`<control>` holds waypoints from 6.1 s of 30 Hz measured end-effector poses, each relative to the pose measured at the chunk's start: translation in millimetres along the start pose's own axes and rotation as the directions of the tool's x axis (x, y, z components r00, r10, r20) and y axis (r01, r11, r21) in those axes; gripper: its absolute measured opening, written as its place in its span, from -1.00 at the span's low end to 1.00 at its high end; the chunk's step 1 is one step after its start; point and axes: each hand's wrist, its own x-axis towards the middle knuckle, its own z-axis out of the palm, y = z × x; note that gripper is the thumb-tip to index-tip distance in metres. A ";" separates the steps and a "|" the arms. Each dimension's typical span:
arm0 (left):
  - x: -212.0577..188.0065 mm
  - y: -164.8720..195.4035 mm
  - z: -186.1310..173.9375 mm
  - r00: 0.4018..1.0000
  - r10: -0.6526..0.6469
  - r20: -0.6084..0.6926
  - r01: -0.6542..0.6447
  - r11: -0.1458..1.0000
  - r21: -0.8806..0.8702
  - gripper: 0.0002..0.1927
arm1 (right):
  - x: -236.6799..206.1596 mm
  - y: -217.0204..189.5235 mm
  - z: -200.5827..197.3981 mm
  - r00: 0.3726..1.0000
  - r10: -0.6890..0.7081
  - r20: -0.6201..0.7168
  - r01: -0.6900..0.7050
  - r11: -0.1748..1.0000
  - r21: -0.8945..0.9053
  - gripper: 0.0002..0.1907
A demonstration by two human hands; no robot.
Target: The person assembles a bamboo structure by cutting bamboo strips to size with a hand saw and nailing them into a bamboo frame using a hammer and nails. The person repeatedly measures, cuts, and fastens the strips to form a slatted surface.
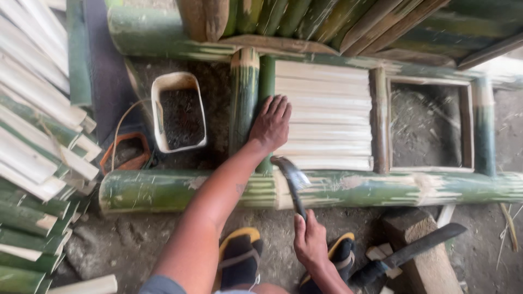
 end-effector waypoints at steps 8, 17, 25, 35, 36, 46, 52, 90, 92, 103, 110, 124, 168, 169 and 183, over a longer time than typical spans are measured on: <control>-2.5 -6.3 4.7 0.997 0.003 -0.080 -0.003 1.000 0.001 -0.46 | -2.1 7.5 1.9 0.999 -0.043 -0.026 0.044 0.999 0.014 -0.67; -30.3 -10.2 -15.6 0.862 -0.317 -0.396 0.084 0.859 -0.505 -0.65 | 34.4 -16.0 -14.1 0.985 0.062 -0.163 -0.115 0.934 -0.337 -0.63; -145.8 -41.7 -87.7 0.545 -0.543 -0.638 0.176 0.819 -0.547 -0.71 | 71.5 -143.5 20.4 0.768 -0.641 -0.014 0.593 0.719 -0.362 -0.60; -283.2 -212.6 -168.7 -0.169 -0.673 -0.720 0.844 0.279 -0.458 -0.58 | 24.2 -296.7 166.1 0.575 -0.741 0.346 0.728 0.657 0.197 -0.74; -297.8 -225.1 -177.7 -0.224 -0.749 -0.623 0.856 0.155 -0.493 -0.55 | 16.9 -299.8 170.4 0.584 -0.698 0.414 0.696 0.693 0.188 -0.74; -332.5 -256.1 -242.1 -0.123 -0.945 0.303 0.555 -0.318 -0.768 -0.56 | -7.3 -313.2 174.8 0.568 -0.645 0.511 0.650 0.733 0.202 -0.77; -333.8 -134.0 -219.0 0.077 -0.978 0.193 0.261 -0.167 -0.951 -0.51 | 2.6 -331.9 158.8 0.384 -0.878 0.286 0.888 0.436 0.148 -0.66; 7.6 6.7 2.6 0.913 -0.382 -0.139 0.373 0.923 -0.092 -0.14 | 113.3 0.5 -0.8 0.922 -0.217 -0.320 0.129 0.953 -0.275 -0.45; 10.7 8.9 6.1 0.906 -0.367 -0.208 0.341 0.928 -0.152 -0.20 | 98.2 -20.8 -6.7 0.974 -0.051 -0.219 -0.018 0.953 -0.302 -0.41; 11.8 10.9 11.9 0.913 -0.318 -0.256 0.256 0.934 -0.248 -0.37 | 37.9 -81.4 10.6 0.931 0.354 0.093 -0.365 0.916 0.167 -0.16; 2.0 -29.6 19.7 0.958 0.202 -0.204 -0.254 0.927 -0.275 -0.80 | 37.2 -58.6 23.4 0.898 0.423 0.119 -0.431 0.792 0.433 -0.17; -7.8 -18.8 -32.0 0.664 0.598 0.450 -0.641 0.764 -0.068 -0.41 | 48.2 -48.5 14.0 0.890 0.443 0.113 -0.441 0.769 0.463 -0.21; -0.9 362.2 -70.8 0.593 0.196 0.781 -0.260 0.965 -0.044 -0.26 | -103.5 275.2 -131.3 0.578 0.544 -0.608 -0.524 0.819 0.235 -0.33; -8.0 368.3 -46.4 0.604 0.187 0.775 -0.217 0.974 -0.065 -0.24 | -99.4 284.8 -109.0 0.596 0.451 -0.665 -0.512 0.851 0.118 -0.24; -93.0 433.4 167.0 0.656 0.180 0.733 0.250 0.864 -0.437 -0.21 | -155.2 247.7 -132.4 0.454 0.654 -0.606 -0.020 0.687 0.726 -0.55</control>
